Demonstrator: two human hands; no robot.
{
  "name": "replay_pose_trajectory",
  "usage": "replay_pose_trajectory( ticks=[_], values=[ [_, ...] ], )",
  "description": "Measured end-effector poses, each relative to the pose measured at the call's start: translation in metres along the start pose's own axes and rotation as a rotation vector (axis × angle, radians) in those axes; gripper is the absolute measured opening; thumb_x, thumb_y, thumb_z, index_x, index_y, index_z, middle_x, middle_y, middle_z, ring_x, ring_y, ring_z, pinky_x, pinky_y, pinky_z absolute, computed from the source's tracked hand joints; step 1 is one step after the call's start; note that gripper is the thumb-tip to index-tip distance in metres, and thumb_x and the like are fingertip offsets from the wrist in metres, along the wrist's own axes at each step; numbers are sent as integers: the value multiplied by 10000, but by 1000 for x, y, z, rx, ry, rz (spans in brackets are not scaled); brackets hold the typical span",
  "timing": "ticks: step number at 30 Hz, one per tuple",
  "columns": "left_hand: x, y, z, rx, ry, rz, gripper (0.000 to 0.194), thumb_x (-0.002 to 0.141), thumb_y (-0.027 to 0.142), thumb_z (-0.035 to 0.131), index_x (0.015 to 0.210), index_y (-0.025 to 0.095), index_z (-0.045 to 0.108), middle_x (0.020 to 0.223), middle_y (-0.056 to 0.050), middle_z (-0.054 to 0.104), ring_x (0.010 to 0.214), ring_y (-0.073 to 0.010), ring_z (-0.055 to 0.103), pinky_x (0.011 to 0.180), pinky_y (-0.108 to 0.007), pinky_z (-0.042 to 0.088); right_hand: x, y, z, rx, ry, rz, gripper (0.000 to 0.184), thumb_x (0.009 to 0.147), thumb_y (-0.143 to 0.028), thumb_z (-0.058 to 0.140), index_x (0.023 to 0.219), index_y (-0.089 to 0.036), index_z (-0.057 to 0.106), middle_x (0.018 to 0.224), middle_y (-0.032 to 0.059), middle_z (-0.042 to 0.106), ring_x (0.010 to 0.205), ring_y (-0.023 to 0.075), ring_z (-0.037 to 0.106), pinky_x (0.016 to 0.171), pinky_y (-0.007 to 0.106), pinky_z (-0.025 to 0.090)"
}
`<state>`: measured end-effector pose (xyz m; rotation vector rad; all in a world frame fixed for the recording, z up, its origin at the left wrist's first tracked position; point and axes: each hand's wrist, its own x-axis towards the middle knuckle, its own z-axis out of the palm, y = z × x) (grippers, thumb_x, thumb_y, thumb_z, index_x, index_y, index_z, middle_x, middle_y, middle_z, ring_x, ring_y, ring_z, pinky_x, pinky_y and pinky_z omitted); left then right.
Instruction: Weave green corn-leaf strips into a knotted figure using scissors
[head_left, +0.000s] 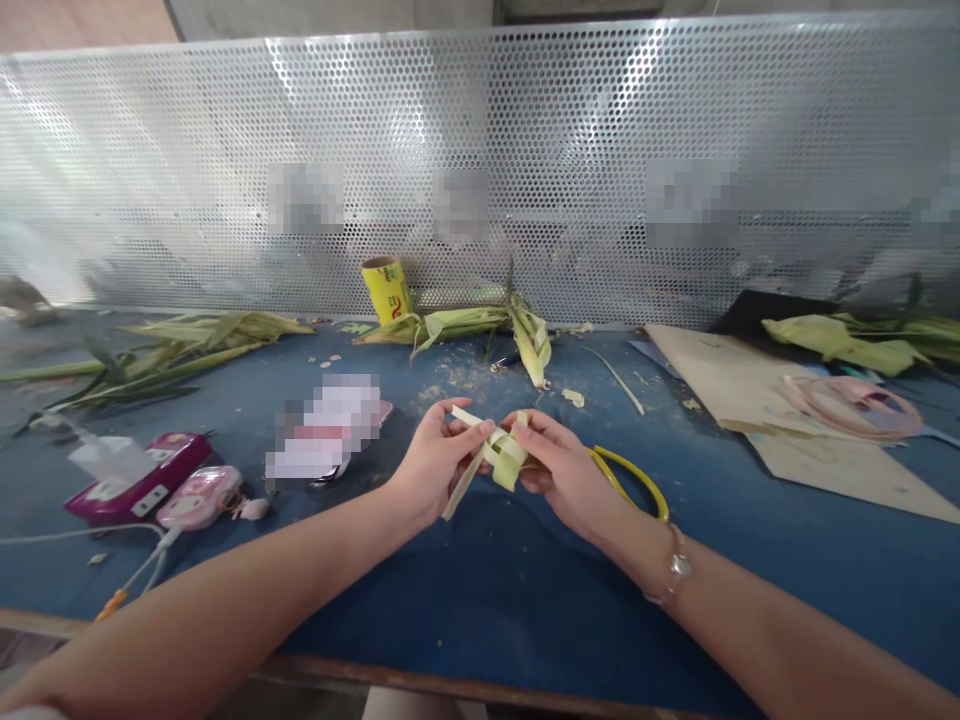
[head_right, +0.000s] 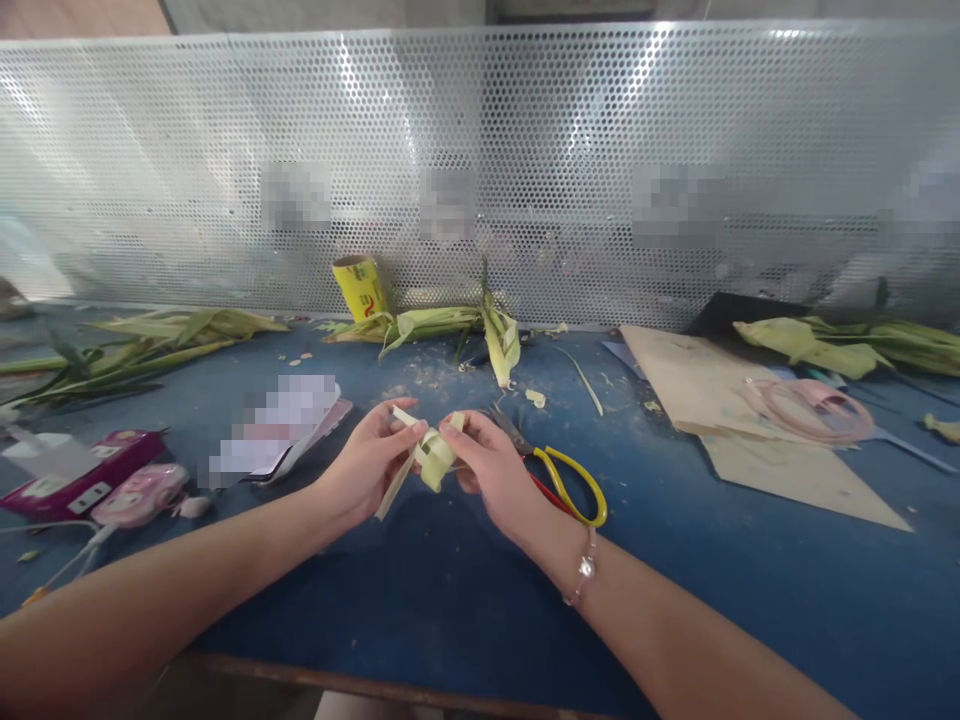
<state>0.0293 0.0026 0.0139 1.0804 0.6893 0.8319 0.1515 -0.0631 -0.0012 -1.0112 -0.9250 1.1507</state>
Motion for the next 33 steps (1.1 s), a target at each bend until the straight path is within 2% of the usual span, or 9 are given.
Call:
replay_pose_trajectory(
  ticks=[5,9,12,18,21,24,27,29,33],
  values=[
    [1,1,-2,-36,-38,-21,316,695,124,651,935,183,455,534,77,542,426,-65,532,435,-168,458,2,0,-6,181,-64,198,285,715,-401,656,706,-167,494,547,-72,430,393,10,191,381,167,131],
    [0,1,-2,-111,-26,-121,275,692,141,663,900,185,488,546,55,572,449,-85,564,442,-178,459,2,2,-10,248,-111,368,354,718,-465,636,656,-168,452,510,-89,364,386,11,185,379,156,104],
    [0,0,-3,-161,-53,-187,238,670,132,682,854,165,535,547,30,596,460,-95,577,458,-192,471,2,4,-10,230,-131,405,379,753,-519,568,653,-173,448,509,-83,366,387,21,176,382,165,97],
    [-1,-1,-3,-212,-113,-152,210,613,187,735,693,152,544,545,24,612,478,-101,583,496,-214,479,0,11,-8,60,-109,289,391,763,-555,524,656,-181,478,502,-83,299,412,45,152,402,193,104],
    [-1,-2,-2,-140,-110,-132,218,621,245,731,692,135,557,568,6,616,501,-111,589,509,-227,473,-1,14,-6,-4,-141,198,341,782,-530,508,854,-205,580,539,-82,290,426,54,148,412,199,112],
    [0,-4,-3,-46,-109,-40,226,652,294,706,710,130,563,600,2,607,528,-102,578,519,-220,459,-1,15,-6,-71,-131,133,403,793,-498,514,1105,-247,567,559,-81,260,440,63,144,417,204,110],
    [1,-9,-3,89,-79,101,215,726,342,630,729,144,548,585,33,548,497,-71,521,494,-199,439,-2,15,-5,-135,-62,51,426,810,-498,484,1165,-274,559,585,-64,301,451,70,187,404,208,141],
    [0,-11,-3,170,-71,149,226,775,376,563,726,163,507,521,63,473,417,-54,443,416,-179,377,-5,12,-3,-187,-28,-12,414,818,-496,465,1152,-278,580,590,-51,331,460,82,235,395,213,181],
    [-3,-10,-2,192,-142,125,236,813,367,503,691,192,401,437,111,295,334,-28,242,349,-161,195,-7,6,0,-260,42,-72,436,838,-490,434,1177,-255,574,584,-39,370,451,86,269,382,215,226]
  ],
)
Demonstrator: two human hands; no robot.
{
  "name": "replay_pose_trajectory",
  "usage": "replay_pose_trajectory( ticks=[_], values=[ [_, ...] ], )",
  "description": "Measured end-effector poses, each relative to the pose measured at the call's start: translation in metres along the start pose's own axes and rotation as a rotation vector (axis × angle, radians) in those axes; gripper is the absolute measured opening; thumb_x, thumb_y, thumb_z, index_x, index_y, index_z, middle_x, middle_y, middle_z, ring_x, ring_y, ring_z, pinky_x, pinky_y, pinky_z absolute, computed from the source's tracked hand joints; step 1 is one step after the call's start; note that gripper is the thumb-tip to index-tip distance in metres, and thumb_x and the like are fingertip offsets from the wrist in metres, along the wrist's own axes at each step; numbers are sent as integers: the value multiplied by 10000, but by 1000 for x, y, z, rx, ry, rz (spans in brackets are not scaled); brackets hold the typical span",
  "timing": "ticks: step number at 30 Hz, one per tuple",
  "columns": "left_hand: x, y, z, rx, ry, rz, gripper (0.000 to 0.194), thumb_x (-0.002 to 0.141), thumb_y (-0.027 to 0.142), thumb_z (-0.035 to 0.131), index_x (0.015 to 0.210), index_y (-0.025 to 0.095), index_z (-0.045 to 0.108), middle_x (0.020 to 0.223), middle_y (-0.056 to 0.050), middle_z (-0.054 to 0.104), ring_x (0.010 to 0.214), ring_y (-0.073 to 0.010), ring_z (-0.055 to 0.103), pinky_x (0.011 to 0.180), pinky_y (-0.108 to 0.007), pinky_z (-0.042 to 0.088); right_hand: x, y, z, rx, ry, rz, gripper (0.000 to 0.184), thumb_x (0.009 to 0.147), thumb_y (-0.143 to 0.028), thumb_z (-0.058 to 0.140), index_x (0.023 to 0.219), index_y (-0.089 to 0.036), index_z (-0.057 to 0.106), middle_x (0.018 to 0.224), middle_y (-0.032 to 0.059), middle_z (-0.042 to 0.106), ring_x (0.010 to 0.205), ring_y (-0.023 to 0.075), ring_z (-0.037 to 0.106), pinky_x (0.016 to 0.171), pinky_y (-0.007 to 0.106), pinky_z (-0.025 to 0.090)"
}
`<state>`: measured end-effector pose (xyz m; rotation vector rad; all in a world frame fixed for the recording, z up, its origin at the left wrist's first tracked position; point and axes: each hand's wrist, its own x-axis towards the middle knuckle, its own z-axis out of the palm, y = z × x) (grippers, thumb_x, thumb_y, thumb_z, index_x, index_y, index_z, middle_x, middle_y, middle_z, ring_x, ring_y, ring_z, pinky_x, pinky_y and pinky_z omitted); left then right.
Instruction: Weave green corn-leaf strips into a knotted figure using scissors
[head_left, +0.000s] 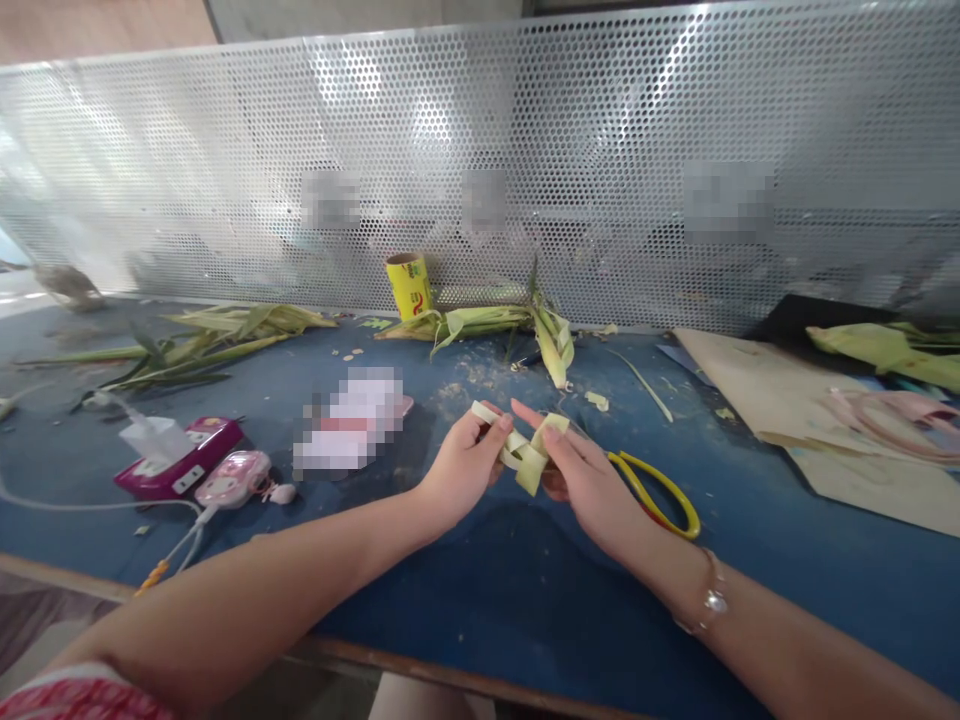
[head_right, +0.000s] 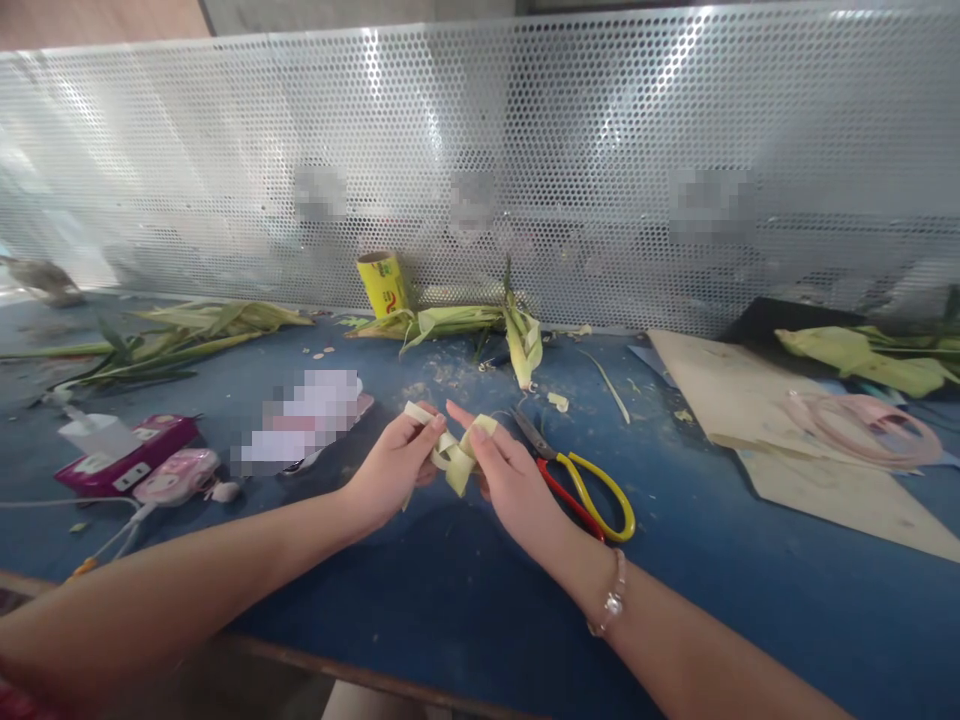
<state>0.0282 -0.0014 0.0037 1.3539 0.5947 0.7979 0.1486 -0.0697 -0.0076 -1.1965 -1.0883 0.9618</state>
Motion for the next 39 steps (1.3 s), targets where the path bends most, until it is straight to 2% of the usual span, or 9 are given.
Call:
replay_pose_trajectory(
  ticks=[5,11,13,16,19,22,27,31,39],
  values=[
    [-1,0,-2,139,-67,76,230,802,370,512,693,190,421,460,95,322,388,-42,261,397,-181,213,6,3,-3,21,171,-9,528,829,-532,430,1265,-243,501,504,-67,306,403,80,258,359,204,230],
    [0,-1,-5,316,-39,141,211,814,363,485,702,188,447,475,85,342,400,-57,302,424,-196,255,11,8,-6,20,233,-37,528,839,-545,387,1285,-274,467,467,-76,355,380,96,331,357,208,291],
    [1,0,-5,319,-17,128,204,817,356,480,704,193,434,465,89,329,396,-57,304,416,-192,251,12,7,-8,-62,235,-74,480,852,-523,376,1211,-251,543,502,-54,414,444,113,406,436,239,365],
    [2,1,-3,231,14,66,206,830,352,462,705,203,393,447,103,278,370,-51,266,388,-181,218,12,3,-9,-279,198,-139,383,869,-446,388,934,-191,667,620,4,528,617,152,509,614,294,420],
    [3,-2,-3,170,40,56,211,830,364,467,714,203,394,454,103,286,361,-42,260,375,-172,213,8,-1,-5,-390,132,-235,323,880,-368,384,777,-187,630,751,35,595,775,184,547,734,317,409],
    [2,-6,-4,158,62,104,212,824,382,483,732,202,419,460,95,321,363,-40,288,373,-168,231,4,-2,0,-403,103,-311,244,879,-328,391,802,-198,581,826,37,600,829,184,539,760,312,403],
    [0,-7,-2,168,58,138,219,847,379,447,728,203,394,448,96,321,360,-43,302,368,-164,253,1,1,8,-275,71,-200,232,880,-360,380,764,-200,501,667,2,536,607,144,520,576,278,426],
    [0,-5,-1,146,26,123,223,859,375,420,724,207,361,466,101,291,363,-39,290,366,-161,252,4,5,8,-173,56,-54,266,878,-426,374,782,-202,481,477,-69,390,377,92,379,382,225,316],
    [-2,-7,0,175,-6,96,247,855,384,422,706,198,357,530,86,325,379,-20,276,368,-154,220,16,11,-3,-113,232,-145,329,854,-488,420,817,-197,568,490,-78,297,394,62,269,367,198,223]
  ],
)
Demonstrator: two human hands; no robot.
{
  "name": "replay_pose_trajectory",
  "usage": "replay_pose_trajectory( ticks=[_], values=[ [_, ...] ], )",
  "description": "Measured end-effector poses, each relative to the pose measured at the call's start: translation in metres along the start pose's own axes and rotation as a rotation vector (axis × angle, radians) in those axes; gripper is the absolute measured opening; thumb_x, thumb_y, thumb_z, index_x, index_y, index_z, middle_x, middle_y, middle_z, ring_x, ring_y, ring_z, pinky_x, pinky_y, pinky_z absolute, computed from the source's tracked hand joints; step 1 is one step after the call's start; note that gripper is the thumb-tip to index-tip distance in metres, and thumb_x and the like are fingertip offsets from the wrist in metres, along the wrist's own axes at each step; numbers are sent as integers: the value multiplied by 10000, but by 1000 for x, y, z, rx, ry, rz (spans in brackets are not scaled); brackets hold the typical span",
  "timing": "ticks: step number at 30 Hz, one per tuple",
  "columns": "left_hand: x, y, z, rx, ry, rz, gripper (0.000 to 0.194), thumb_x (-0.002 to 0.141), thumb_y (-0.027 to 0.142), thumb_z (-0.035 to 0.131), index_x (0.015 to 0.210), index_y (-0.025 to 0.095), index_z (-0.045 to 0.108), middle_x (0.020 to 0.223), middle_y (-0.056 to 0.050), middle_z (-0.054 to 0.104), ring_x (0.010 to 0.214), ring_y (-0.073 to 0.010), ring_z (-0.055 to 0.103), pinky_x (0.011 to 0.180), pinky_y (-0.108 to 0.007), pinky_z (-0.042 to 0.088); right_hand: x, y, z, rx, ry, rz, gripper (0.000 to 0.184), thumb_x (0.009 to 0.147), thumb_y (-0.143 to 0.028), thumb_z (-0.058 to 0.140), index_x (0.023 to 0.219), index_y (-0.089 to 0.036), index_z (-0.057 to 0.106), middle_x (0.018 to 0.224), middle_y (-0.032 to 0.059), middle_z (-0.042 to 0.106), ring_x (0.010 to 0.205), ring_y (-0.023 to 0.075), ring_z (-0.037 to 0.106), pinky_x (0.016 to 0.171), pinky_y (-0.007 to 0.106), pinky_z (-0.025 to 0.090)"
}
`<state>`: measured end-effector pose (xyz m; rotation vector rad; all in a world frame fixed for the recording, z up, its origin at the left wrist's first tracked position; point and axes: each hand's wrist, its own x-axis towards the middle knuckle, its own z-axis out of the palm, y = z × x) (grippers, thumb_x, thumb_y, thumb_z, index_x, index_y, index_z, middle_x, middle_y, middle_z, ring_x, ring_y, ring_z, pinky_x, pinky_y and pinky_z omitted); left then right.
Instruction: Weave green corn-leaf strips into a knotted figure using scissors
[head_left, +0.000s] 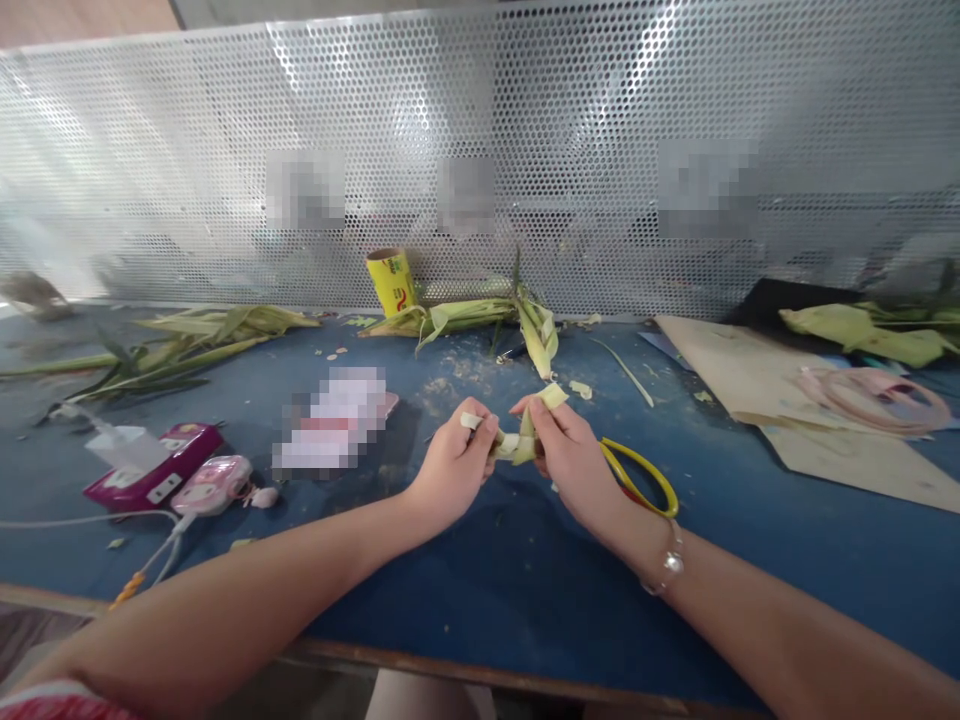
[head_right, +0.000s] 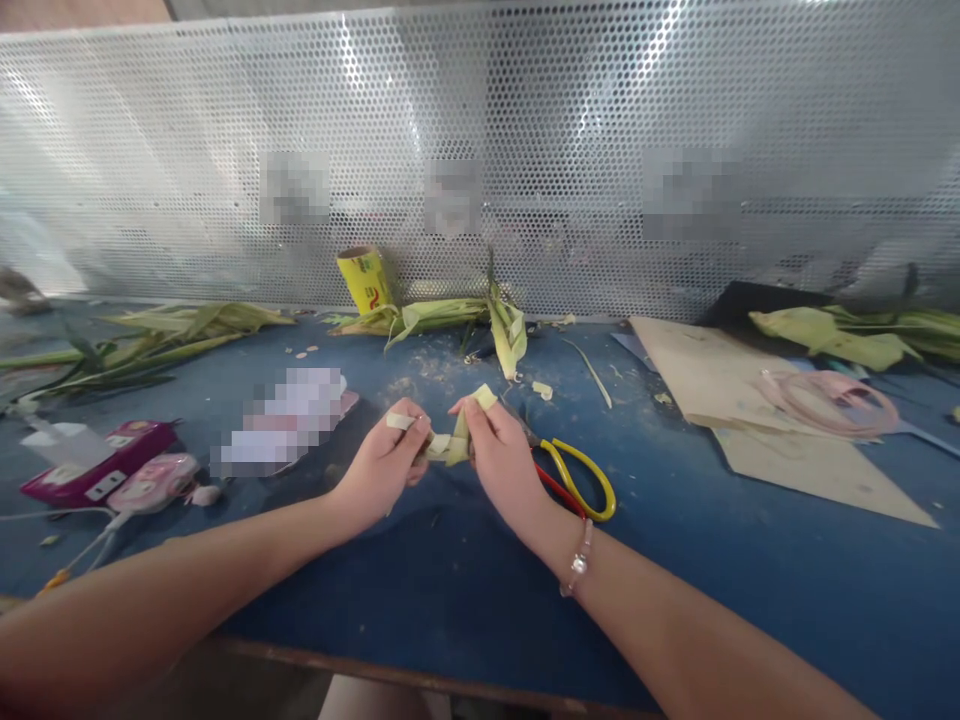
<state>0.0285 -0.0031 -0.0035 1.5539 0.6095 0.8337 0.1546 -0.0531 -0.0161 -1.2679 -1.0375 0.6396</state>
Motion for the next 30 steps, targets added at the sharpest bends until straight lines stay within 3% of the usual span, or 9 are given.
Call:
replay_pose_trajectory(
  ticks=[5,11,19,24,30],
  values=[
    [-1,7,2,-33,22,-12,237,871,352,387,699,203,321,525,98,304,366,-16,259,361,-150,207,4,0,-5,-53,63,-47,358,867,-488,400,862,-201,614,478,-71,322,398,64,288,381,196,256],
    [1,8,1,37,110,21,214,866,360,387,725,206,341,558,86,440,358,-21,355,371,-162,271,3,-1,-5,-26,91,-39,374,866,-499,397,865,-202,624,447,-77,289,400,70,289,378,188,270],
    [-1,8,0,141,120,49,211,872,378,361,745,211,347,544,84,469,361,-29,357,382,-162,299,7,4,-3,170,183,-1,345,843,-502,442,841,-197,603,444,-92,249,378,62,217,335,175,205],
    [-3,7,-1,201,112,91,196,872,381,360,763,218,355,530,84,459,386,-45,393,393,-158,321,7,3,-2,273,189,86,324,819,-503,480,849,-201,594,455,-99,227,380,55,159,324,168,143],
    [-3,6,-3,250,112,139,166,877,344,355,771,216,363,512,86,450,376,-49,382,407,-171,328,1,-4,-5,218,128,75,326,828,-491,471,887,-206,617,467,-85,255,398,64,218,335,175,178]
  ],
)
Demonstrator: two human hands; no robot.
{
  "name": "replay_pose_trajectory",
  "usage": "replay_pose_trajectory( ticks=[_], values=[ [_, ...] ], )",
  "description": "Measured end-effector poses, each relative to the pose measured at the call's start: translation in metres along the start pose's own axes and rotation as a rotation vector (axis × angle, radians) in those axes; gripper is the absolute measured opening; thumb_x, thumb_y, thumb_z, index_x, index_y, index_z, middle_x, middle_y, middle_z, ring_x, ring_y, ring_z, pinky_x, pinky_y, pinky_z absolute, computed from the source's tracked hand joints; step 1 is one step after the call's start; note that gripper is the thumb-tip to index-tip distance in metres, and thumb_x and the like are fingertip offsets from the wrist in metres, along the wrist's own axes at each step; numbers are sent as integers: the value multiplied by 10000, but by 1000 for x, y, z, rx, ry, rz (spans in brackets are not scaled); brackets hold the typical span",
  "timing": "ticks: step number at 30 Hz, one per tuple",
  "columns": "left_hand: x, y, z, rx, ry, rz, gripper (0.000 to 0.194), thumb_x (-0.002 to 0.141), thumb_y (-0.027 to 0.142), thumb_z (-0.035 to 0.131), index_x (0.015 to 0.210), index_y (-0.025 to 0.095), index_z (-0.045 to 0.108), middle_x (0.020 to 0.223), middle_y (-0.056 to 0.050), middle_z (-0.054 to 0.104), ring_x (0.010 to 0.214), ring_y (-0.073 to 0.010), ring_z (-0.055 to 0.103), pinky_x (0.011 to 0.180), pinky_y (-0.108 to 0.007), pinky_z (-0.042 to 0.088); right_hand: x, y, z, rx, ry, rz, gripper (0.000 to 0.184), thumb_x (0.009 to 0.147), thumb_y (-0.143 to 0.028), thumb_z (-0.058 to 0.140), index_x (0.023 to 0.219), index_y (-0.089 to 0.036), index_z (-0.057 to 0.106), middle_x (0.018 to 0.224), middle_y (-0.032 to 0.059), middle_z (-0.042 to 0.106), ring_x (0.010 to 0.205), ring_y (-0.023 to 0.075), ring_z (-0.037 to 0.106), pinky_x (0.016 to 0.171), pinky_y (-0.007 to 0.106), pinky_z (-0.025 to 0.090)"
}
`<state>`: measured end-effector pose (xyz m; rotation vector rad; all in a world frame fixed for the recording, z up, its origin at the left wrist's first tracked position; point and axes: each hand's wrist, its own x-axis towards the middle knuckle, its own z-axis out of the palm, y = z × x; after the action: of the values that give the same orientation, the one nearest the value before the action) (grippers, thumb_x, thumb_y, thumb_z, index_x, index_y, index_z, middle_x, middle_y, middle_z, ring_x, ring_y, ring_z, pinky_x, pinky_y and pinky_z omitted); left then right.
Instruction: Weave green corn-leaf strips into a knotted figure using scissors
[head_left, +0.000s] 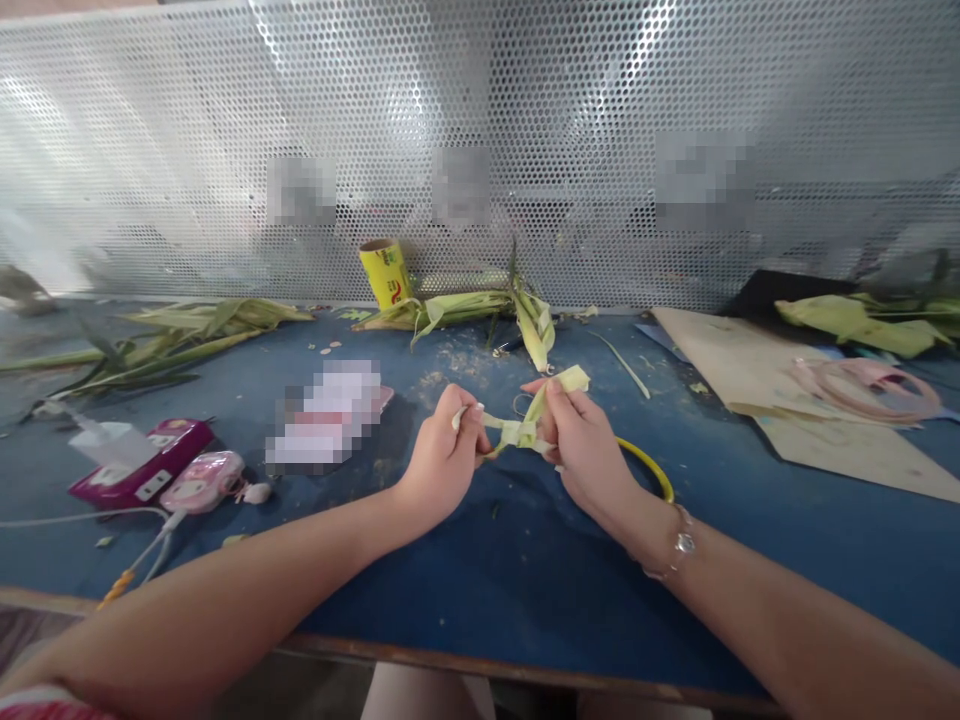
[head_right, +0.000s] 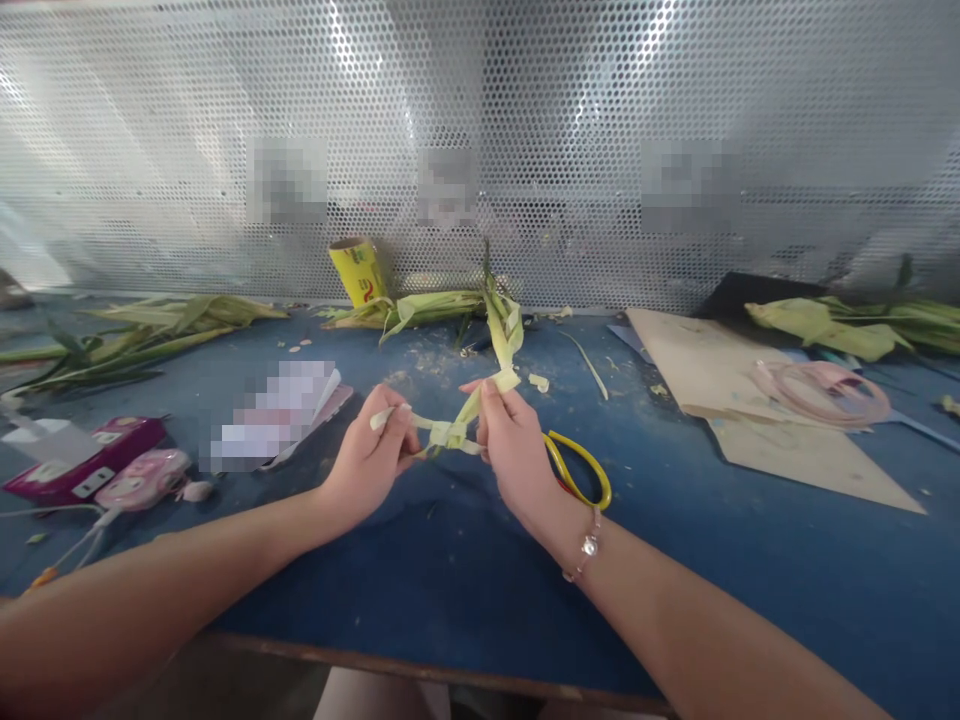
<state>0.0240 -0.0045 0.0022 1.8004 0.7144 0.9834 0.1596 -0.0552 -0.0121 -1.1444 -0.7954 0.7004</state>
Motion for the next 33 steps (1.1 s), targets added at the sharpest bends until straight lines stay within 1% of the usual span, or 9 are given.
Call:
replay_pose_trajectory(
  ticks=[6,9,12,15,18,20,22,27,33],
  values=[
    [6,-3,3,-134,50,-128,228,857,367,395,699,206,363,516,80,367,459,-64,403,471,-181,381,-12,-11,3,-102,-141,35,296,800,-469,498,862,-193,584,482,-71,357,407,76,318,358,199,237],
    [6,-3,5,-230,17,-193,265,851,381,403,664,197,362,492,86,322,410,-52,341,422,-177,329,-19,-15,7,-116,-254,-24,226,787,-409,521,771,-185,544,532,-63,392,435,72,339,388,204,275],
    [4,-1,5,-261,-64,-166,270,834,386,439,660,181,412,497,68,401,409,-57,383,411,-190,318,-21,-16,9,-223,-314,-115,221,824,-352,483,688,-182,521,569,-39,467,487,84,414,449,212,348],
    [3,1,4,-281,-135,-132,248,818,371,478,679,166,463,531,42,495,436,-71,458,440,-201,354,-20,-15,8,-312,-324,-172,271,858,-336,437,642,-186,503,566,-22,528,521,103,492,509,224,413],
    [2,4,4,-276,-105,-123,230,820,349,486,681,167,463,499,53,487,420,-67,454,446,-199,356,-17,-11,8,-273,-295,-30,249,840,-392,464,700,-190,500,534,-25,556,453,116,528,468,241,442],
    [1,4,5,-257,-60,-131,232,822,343,489,672,171,444,471,68,446,388,-52,404,419,-190,323,-15,-8,9,-228,-257,85,269,821,-445,478,721,-196,476,469,-49,511,359,110,484,376,232,403],
    [0,3,5,-263,-32,-156,237,819,354,492,676,177,427,472,75,423,369,-41,352,385,-183,274,-14,-4,9,-168,-231,118,308,813,-480,481,685,-203,437,432,-81,421,304,79,391,318,206,320],
    [0,-2,6,-270,-30,-160,234,813,376,497,699,184,425,488,74,411,378,-43,357,377,-178,261,-15,-2,10,-41,-200,71,345,799,-467,515,623,-204,376,488,-93,287,373,46,262,349,189,219],
    [5,3,7,-304,58,-201,238,836,320,461,661,193,361,452,103,321,344,-31,297,358,-163,250,-19,-10,10,-325,-174,-53,366,806,-422,491,535,-193,401,471,-55,337,416,74,331,371,210,261]
  ],
)
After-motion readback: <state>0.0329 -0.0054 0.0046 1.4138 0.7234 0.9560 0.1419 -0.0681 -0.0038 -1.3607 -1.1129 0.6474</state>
